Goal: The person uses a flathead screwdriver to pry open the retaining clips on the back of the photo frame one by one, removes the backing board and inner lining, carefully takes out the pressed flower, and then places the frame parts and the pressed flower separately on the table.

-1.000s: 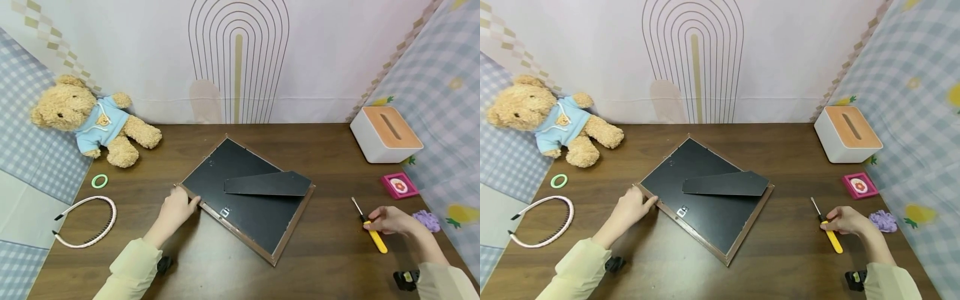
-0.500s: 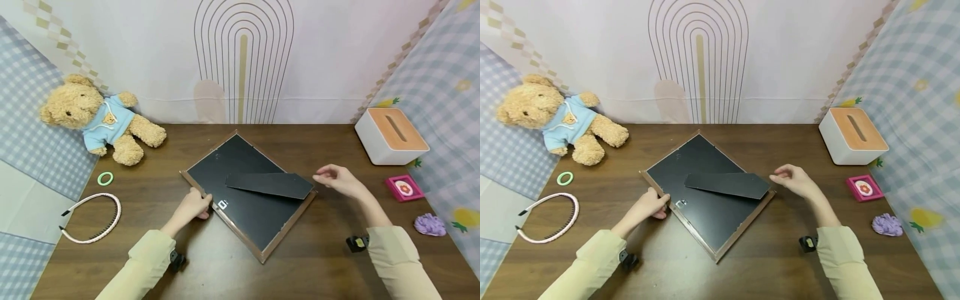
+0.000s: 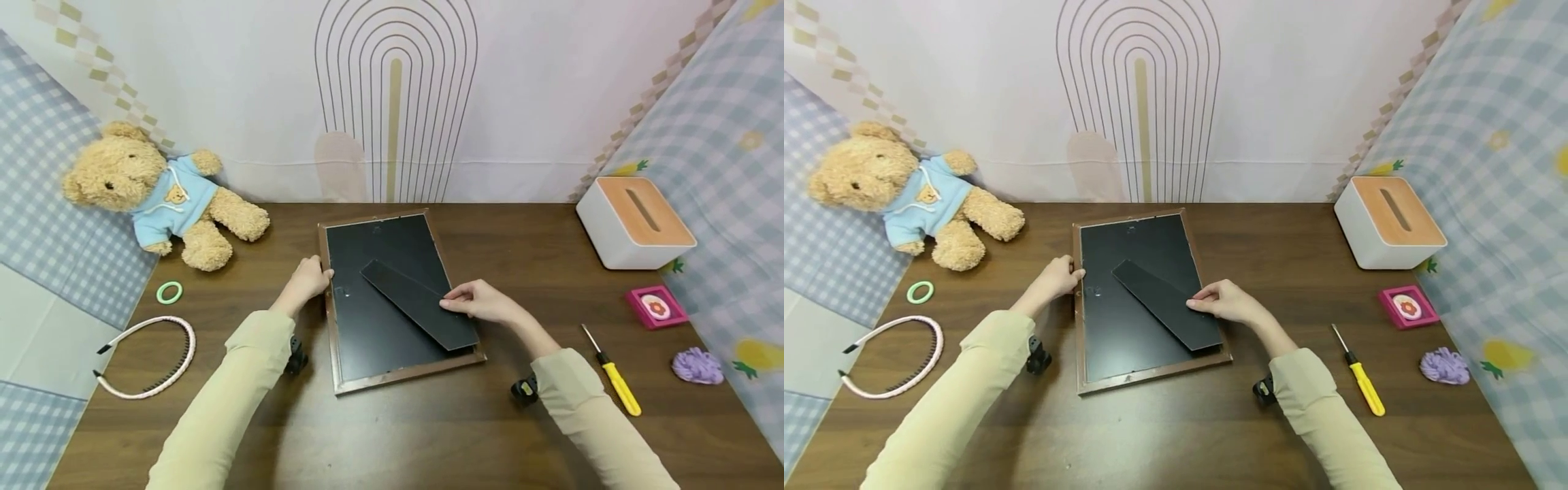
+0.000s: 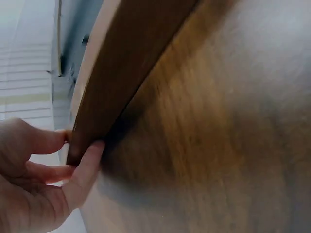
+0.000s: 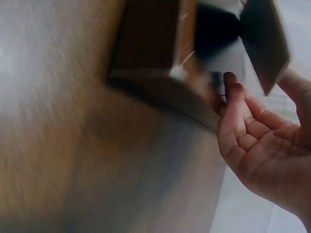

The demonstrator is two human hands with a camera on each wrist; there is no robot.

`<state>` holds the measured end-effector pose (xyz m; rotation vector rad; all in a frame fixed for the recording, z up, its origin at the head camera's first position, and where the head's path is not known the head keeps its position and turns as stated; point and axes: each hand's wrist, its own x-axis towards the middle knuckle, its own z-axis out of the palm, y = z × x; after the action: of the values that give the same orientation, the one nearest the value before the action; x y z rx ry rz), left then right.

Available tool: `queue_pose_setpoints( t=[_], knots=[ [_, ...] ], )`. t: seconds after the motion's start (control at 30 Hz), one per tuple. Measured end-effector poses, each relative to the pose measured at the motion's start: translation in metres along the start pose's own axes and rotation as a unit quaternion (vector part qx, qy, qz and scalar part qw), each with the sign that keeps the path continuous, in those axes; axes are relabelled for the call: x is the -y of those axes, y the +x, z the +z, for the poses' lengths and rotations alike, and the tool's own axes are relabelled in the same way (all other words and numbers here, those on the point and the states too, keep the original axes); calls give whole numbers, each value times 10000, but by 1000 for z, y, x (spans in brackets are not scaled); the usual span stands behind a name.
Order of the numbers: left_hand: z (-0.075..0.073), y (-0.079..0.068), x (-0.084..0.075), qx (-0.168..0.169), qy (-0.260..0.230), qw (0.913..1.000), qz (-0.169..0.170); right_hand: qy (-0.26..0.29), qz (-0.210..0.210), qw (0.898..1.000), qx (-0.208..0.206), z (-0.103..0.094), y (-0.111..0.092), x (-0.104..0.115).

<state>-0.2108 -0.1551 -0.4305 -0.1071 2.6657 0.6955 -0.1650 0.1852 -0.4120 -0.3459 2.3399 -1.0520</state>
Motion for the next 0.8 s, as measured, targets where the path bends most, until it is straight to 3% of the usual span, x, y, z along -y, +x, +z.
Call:
queue_pose_setpoints(
  t=[0.1, 0.13, 0.23, 0.33, 0.37, 0.47, 0.67, 0.8],
  knots=[
    [23, 38, 34, -490, -166, 9977, 430, 7, -81, 10000, 33, 10, 7, 1],
    [27, 42, 41, -531, -305, 9966, 544, 60, -116, 9999, 14, 13, 9, 1],
    [30, 34, 52, -333, -1181, 9889, 834, 407, -130, 9991, -48, 20, 11, 3],
    [13, -8, 33, 531, -2044, 9746, 742, 919, -28, 9957, -130, 26, 11, 3],
    [9, -19, 28, 672, -2205, 9694, 847, 1082, 10, 9940, -171, 27, 11, 3],
    [1, -34, 18, 979, -2316, 9626, 1012, 1373, 40, 9900, -324, 31, 9, 2],
    [-5, -28, 16, 1172, -2285, 9612, 1011, 1465, 127, 9882, -417, 37, 5, 6],
    [-5, -24, 19, 1439, -2425, 9540, 1015, 1545, 284, 9867, -416, 38, 3, 9]
  ],
)
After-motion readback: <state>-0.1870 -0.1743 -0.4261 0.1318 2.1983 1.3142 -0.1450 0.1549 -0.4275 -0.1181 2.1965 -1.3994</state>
